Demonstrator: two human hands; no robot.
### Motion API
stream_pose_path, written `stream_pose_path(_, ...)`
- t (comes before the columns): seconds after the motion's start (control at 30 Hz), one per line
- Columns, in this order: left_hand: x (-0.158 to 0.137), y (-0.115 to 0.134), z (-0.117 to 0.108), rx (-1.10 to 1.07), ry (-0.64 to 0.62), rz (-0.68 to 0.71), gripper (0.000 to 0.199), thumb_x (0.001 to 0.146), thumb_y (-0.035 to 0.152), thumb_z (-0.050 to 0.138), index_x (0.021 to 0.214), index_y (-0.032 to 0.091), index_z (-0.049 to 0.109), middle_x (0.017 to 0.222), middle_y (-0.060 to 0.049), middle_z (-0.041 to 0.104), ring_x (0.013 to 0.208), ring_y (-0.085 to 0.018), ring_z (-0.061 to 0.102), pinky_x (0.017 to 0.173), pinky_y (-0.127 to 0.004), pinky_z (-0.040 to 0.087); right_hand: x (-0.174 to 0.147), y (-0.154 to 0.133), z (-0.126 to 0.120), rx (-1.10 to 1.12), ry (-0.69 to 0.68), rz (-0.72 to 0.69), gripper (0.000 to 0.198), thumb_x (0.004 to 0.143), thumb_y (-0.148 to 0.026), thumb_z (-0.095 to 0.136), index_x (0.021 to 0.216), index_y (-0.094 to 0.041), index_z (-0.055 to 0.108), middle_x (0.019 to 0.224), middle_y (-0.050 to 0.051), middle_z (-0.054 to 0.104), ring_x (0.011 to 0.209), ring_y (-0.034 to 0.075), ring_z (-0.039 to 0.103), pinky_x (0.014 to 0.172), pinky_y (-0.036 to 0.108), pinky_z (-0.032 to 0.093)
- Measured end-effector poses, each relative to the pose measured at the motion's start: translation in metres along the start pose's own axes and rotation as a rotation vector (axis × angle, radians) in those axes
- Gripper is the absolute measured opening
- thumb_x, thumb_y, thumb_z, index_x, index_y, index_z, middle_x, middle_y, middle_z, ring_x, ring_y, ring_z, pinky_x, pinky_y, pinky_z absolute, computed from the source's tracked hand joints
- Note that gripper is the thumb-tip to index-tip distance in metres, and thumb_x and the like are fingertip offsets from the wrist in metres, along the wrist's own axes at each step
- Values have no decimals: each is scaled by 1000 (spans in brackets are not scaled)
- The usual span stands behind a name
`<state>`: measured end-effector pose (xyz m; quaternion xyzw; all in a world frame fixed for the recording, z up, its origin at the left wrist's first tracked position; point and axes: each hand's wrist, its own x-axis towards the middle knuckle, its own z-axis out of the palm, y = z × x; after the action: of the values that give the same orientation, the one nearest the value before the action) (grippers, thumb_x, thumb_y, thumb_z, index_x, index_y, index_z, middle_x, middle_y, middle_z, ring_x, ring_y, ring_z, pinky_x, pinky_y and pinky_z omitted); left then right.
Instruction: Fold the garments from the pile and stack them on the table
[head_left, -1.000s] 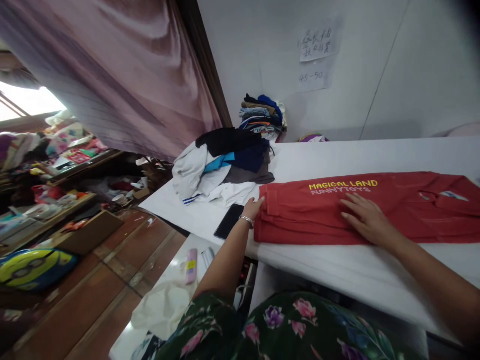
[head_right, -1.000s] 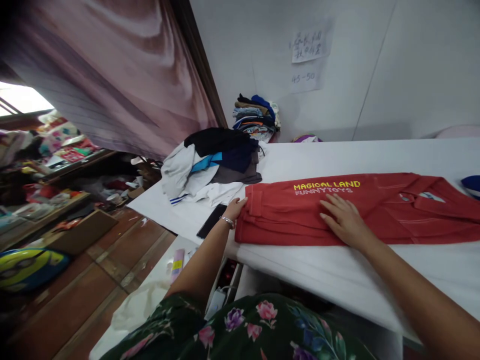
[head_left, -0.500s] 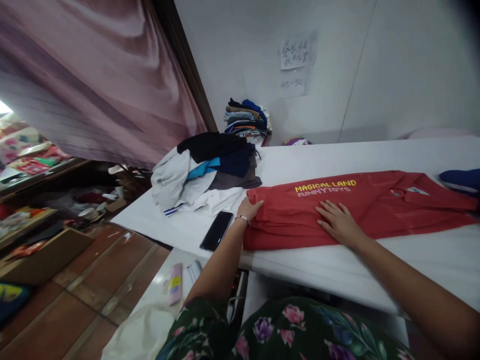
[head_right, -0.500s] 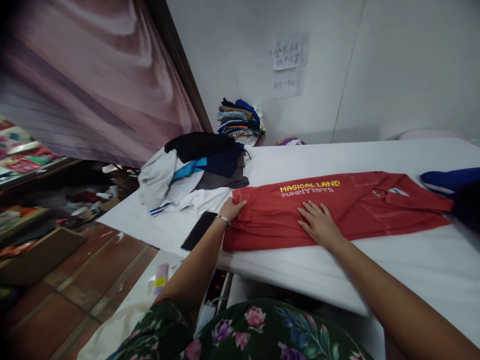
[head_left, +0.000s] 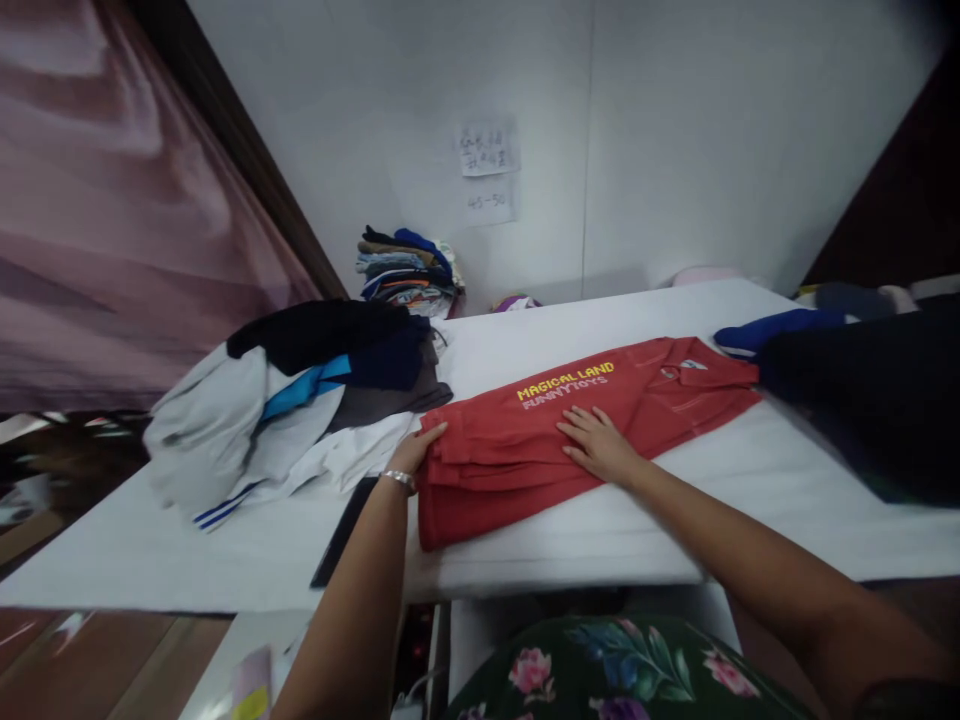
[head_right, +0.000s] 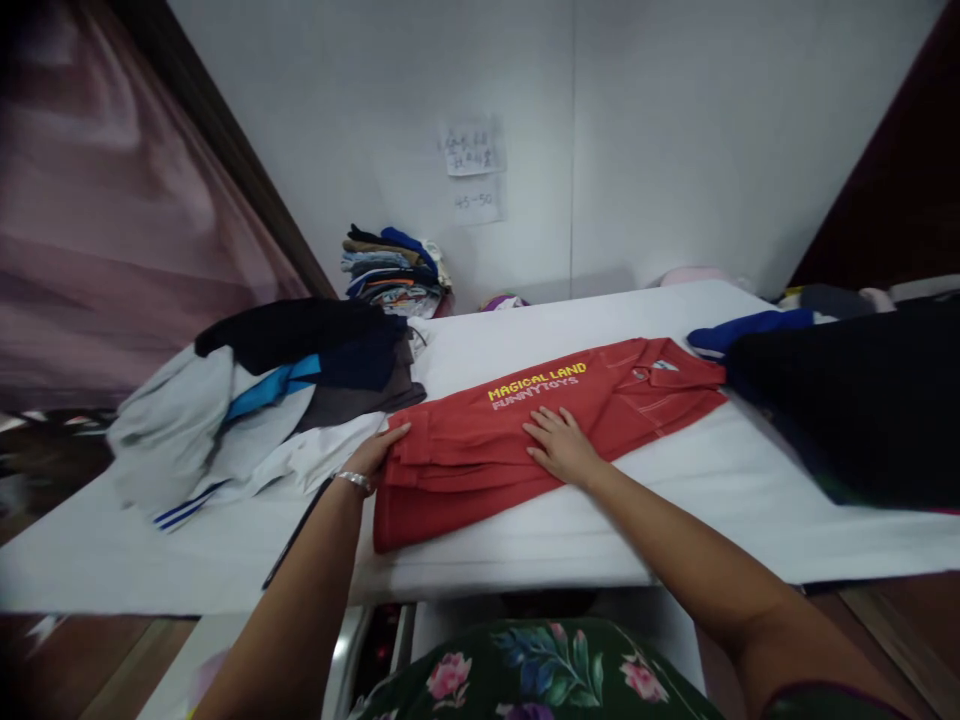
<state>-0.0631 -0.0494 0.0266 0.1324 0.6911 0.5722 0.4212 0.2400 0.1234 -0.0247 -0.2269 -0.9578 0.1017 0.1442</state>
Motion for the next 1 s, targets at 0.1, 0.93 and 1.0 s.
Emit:
stream_pose_path(0.1, -3, 3, -1, -107, -33, -33, 35, 68, 28, 80, 95, 9, 67, 78, -11, 74, 75, -24, 73, 72, -35, 60, 1, -2, -3, 16, -13, 8, 51, 93, -43, 43, 137, -19, 51, 147, 12, 42, 140, 27, 30, 115, 51, 16)
stream_pose_path(0.93, -10, 3, 3, 240, 169, 258, 53, 63, 12, 80, 112, 21, 60, 98, -5, 73, 87, -21, 71, 82, -33, 57, 1, 7, -8, 179, 44, 3, 48, 91, -40, 48, 135, -21, 53, 147, 10, 43, 140, 24, 31, 114, 51, 19)
stream_pose_path(1.0, -8, 10, -3, 324, 220, 311, 61, 64, 16, 80, 120, 22, 57, 104, -6, 72, 92, -22, 70, 85, -34, 56, -3, 23, -13, 174, 125, 44, 44, 92, -37, 46, 132, -22, 56, 146, 9, 44, 139, 24, 32, 113, 51, 21)
